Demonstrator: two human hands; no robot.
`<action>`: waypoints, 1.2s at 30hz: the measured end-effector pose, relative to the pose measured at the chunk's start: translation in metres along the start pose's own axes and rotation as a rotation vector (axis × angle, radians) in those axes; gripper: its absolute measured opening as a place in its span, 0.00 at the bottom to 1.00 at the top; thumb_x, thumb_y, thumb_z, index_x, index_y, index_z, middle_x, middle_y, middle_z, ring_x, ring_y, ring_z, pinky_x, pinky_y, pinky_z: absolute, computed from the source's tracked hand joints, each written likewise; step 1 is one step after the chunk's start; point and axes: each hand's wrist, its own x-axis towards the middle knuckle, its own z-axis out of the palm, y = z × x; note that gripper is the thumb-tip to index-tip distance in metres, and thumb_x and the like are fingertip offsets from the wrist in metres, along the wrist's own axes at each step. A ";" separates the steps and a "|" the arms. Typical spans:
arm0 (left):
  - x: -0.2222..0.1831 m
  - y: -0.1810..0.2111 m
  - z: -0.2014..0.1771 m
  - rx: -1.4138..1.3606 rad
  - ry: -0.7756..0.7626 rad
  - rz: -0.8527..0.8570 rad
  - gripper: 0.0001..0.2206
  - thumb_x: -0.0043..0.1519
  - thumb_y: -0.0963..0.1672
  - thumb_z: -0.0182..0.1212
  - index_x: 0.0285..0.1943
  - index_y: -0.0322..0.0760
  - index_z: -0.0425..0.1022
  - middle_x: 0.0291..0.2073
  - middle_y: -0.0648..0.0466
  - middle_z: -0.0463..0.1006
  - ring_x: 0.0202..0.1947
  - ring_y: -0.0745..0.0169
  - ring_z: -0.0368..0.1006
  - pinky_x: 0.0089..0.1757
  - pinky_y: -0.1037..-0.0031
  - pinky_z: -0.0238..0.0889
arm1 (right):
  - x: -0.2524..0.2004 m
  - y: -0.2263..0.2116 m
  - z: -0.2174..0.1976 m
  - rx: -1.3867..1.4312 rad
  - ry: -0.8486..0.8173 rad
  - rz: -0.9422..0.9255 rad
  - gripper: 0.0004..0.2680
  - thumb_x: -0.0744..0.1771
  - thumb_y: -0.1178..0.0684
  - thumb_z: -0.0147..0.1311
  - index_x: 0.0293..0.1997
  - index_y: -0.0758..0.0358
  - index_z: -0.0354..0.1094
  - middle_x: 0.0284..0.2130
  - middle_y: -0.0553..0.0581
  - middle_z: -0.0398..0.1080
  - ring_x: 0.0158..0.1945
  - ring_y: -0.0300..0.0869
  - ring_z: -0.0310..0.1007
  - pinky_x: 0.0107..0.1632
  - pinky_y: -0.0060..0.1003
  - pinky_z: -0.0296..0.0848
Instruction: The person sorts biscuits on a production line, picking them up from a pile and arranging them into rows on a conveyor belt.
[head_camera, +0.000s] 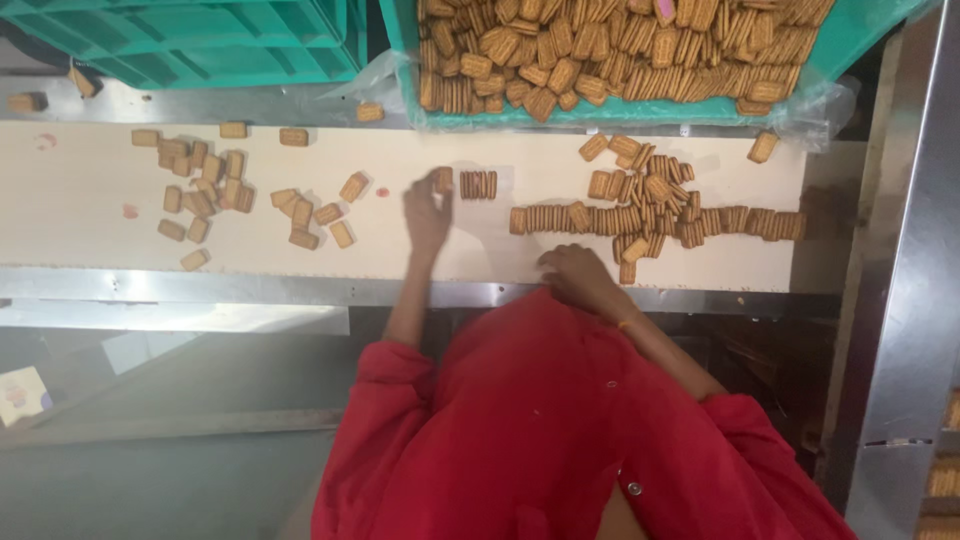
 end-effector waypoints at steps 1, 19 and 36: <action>-0.006 0.010 0.002 -0.080 -0.008 0.021 0.19 0.63 0.43 0.66 0.63 0.35 0.73 0.47 0.41 0.75 0.49 0.38 0.69 0.51 0.52 0.62 | 0.011 -0.008 0.005 0.000 0.006 0.007 0.08 0.63 0.54 0.59 0.44 0.58 0.74 0.39 0.60 0.74 0.44 0.56 0.72 0.47 0.49 0.70; -0.044 0.054 0.031 0.191 -0.200 0.113 0.19 0.60 0.40 0.57 0.61 0.46 0.73 0.62 0.51 0.69 0.68 0.45 0.57 0.57 0.45 0.50 | 0.043 0.032 0.018 -0.508 0.334 -0.086 0.17 0.67 0.55 0.47 0.65 0.58 0.63 0.63 0.59 0.65 0.69 0.53 0.61 0.67 0.59 0.50; -0.058 0.016 0.033 0.084 -0.245 0.208 0.19 0.55 0.45 0.72 0.52 0.37 0.74 0.47 0.44 0.75 0.54 0.37 0.68 0.54 0.48 0.60 | 0.103 0.051 0.038 -0.189 0.459 -0.018 0.14 0.65 0.54 0.50 0.58 0.56 0.68 0.55 0.65 0.67 0.54 0.56 0.69 0.53 0.49 0.72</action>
